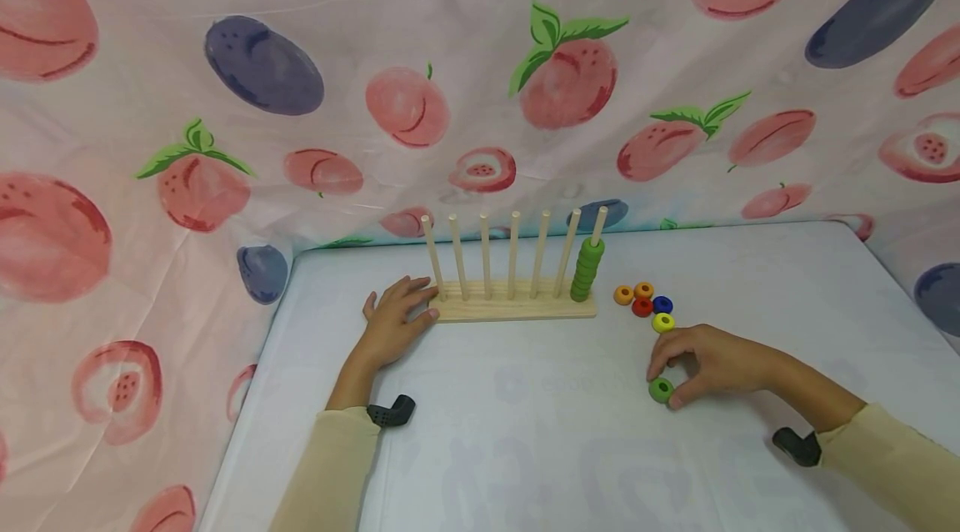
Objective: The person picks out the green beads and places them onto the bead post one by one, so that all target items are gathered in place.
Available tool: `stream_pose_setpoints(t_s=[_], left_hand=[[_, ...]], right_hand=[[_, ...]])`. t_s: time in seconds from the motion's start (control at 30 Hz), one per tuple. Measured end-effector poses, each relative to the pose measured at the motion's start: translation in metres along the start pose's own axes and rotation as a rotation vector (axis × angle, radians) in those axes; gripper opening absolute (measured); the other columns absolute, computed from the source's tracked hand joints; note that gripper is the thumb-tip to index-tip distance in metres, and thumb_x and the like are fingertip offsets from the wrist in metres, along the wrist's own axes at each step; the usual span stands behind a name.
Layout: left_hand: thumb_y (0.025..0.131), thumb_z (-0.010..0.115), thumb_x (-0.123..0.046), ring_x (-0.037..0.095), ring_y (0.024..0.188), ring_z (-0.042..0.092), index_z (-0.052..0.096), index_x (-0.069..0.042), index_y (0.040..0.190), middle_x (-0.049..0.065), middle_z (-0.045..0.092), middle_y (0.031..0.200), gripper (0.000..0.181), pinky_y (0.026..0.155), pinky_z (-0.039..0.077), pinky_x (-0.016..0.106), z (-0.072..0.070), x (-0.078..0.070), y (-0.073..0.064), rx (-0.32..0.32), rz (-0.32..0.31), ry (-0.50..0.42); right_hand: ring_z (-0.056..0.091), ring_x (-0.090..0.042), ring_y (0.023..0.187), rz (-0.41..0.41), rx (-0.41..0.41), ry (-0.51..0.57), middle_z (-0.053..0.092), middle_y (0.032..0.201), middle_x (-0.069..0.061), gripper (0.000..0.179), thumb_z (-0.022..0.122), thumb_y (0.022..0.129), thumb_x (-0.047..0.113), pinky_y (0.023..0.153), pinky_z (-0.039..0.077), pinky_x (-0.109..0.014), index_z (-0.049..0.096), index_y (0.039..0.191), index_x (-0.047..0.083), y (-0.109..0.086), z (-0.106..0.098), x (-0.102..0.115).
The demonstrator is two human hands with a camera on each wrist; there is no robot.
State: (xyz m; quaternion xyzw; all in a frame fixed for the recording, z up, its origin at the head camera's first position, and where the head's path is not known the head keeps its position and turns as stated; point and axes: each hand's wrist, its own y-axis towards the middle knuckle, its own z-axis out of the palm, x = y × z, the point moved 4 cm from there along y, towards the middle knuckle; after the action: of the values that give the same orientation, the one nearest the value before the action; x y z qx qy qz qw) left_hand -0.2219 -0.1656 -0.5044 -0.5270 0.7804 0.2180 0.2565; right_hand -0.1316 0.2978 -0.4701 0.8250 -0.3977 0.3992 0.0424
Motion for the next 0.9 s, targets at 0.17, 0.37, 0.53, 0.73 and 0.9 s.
stream_pose_setpoints(t_s=[0.17,0.37,0.53,0.73,0.9], left_hand=[[0.101,0.064,-0.037,0.034,0.155,0.026,0.062,-0.019,0.143,0.004,0.048,0.158,0.046,0.117,-0.005,0.071,0.000,0.000,0.000,-0.001,0.001,0.003],[0.101,0.064,-0.036,0.034,0.156,0.025,0.062,-0.019,0.142,0.004,0.047,0.158,0.045,0.117,-0.006,0.070,-0.001,-0.002,-0.001,0.007,-0.006,-0.006],[0.101,0.065,-0.037,0.034,0.156,0.025,0.062,-0.019,0.143,0.004,0.048,0.158,0.046,0.117,-0.005,0.071,-0.001,-0.001,-0.001,0.002,-0.002,-0.008],[0.101,0.064,-0.038,0.034,0.155,0.025,0.062,-0.019,0.142,0.004,0.048,0.158,0.046,0.117,-0.005,0.071,0.000,0.000,-0.001,0.000,-0.001,-0.014],[0.101,0.063,-0.038,0.035,0.155,0.025,0.062,-0.018,0.143,0.005,0.048,0.158,0.045,0.116,-0.005,0.071,0.001,0.001,0.000,-0.003,0.002,-0.014]], right_hand=[[0.060,-0.009,0.101,0.017,-0.001,0.026,0.070,0.108,0.017,0.029,0.083,0.084,0.043,0.091,0.050,-0.024,0.074,0.111,0.033,0.000,-0.001,0.001],[0.062,-0.013,0.098,-0.013,-0.010,0.095,0.071,0.106,0.012,0.030,0.083,0.086,0.036,0.085,0.051,-0.025,0.073,0.113,0.028,0.002,-0.004,0.001],[0.062,-0.013,0.096,-0.021,-0.021,0.115,0.070,0.105,0.010,0.031,0.083,0.086,0.033,0.076,0.051,-0.027,0.073,0.114,0.026,0.003,-0.007,0.002],[0.062,-0.014,0.097,-0.018,-0.057,0.079,0.070,0.103,0.012,0.031,0.084,0.085,0.036,0.077,0.050,-0.028,0.072,0.112,0.027,0.004,-0.016,0.006],[0.062,-0.014,0.098,-0.013,-0.094,0.051,0.069,0.102,0.013,0.029,0.084,0.085,0.035,0.081,0.050,-0.030,0.072,0.111,0.027,0.005,-0.028,0.013]])
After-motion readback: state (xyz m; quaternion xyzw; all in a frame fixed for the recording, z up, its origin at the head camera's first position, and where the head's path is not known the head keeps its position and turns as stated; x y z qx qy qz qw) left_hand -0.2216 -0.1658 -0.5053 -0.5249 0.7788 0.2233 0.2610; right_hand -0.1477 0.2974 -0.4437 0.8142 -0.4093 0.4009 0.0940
